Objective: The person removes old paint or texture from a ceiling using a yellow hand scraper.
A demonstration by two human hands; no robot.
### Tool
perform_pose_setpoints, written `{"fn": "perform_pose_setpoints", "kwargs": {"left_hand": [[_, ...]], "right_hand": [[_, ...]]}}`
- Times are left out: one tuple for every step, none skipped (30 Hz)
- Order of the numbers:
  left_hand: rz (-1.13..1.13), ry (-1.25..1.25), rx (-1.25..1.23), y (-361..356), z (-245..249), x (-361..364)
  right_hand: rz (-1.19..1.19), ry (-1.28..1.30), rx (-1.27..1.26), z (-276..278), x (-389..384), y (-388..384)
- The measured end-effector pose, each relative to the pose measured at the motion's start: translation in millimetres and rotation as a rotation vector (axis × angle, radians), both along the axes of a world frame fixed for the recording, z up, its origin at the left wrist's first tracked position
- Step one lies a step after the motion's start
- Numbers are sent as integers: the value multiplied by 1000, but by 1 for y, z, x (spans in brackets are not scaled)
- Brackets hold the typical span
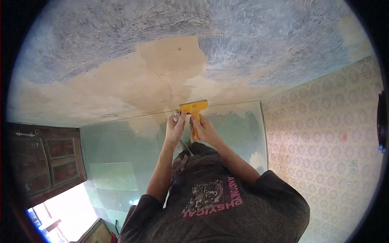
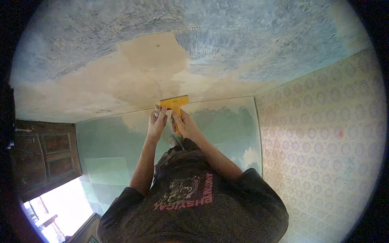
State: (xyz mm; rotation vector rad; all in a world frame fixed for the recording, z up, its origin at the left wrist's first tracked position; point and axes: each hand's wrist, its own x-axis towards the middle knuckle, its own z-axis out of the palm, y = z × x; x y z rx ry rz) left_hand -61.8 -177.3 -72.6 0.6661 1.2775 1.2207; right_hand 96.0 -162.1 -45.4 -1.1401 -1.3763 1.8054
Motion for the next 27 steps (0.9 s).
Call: {"fn": "perform_pose_setpoints", "kwargs": {"left_hand": [[9, 36, 42, 1, 0, 2], [19, 75, 82, 1, 0, 6], [26, 71, 91, 2, 9, 10], [51, 73, 112, 5, 17, 15], [76, 77, 132, 8, 26, 20], [83, 79, 141, 11, 31, 23], [51, 63, 118, 15, 35, 27], [20, 48, 97, 19, 40, 29], [28, 51, 106, 24, 44, 33], [28, 65, 113, 30, 47, 36], [29, 80, 121, 36, 50, 40], [42, 83, 127, 43, 52, 45], [65, 77, 158, 50, 53, 49], [90, 73, 187, 56, 54, 54], [107, 75, 186, 60, 55, 58], [119, 30, 151, 66, 56, 62], [129, -14, 117, 72, 57, 66], [145, -12, 119, 78, 53, 71], [144, -58, 106, 86, 45, 77], [145, -104, 94, 93, 37, 83], [165, -103, 97, 98, 29, 89], [163, -104, 67, 104, 21, 96], [159, -105, 37, 111, 13, 101], [178, -101, 37, 117, 9, 106], [205, -110, 22, 122, 4, 112], [229, -120, 6, 126, -1, 118], [247, -82, -6, 130, -2, 122]], "right_hand": [[7, -6, 12, 0, -5, -2], [-53, 94, -28, 0, -11, -4], [-113, 196, -70, 5, -14, -5], [-105, 194, -62, 10, -13, -4], [-155, 210, -123, 16, -11, -2], [-204, 226, -184, 22, -10, 1], [-196, 230, -176, 26, -9, 5], [-227, 213, -161, 29, -7, 11], [-257, 196, -148, 32, -4, 17], [-248, 198, -142, 35, 1, 24], [-218, 195, -122, 38, 5, 32], [-188, 191, -103, 39, 9, 41], [-173, 193, -98, 39, 13, 50], [-163, 175, -12, 36, 15, 59], [-151, 157, 71, 31, 19, 66], [-133, 158, 70, 24, 22, 73], [-128, 148, 188, 17, 23, 81], [-123, 138, 304, 10, 27, 89], [-105, 139, 304, 3, 34, 98], [-115, 95, 258, -3, 40, 107], [-123, 52, 213, -9, 45, 116], [-102, 55, 213, -15, 50, 125], [-147, -38, 288, -20, 53, 134], [-193, -130, 362, -26, 55, 142], [-218, -142, 371, -33, 57, 150], [-209, -139, 363, -40, 58, 155], [-242, -125, 413, -44, 59, 160]]}}
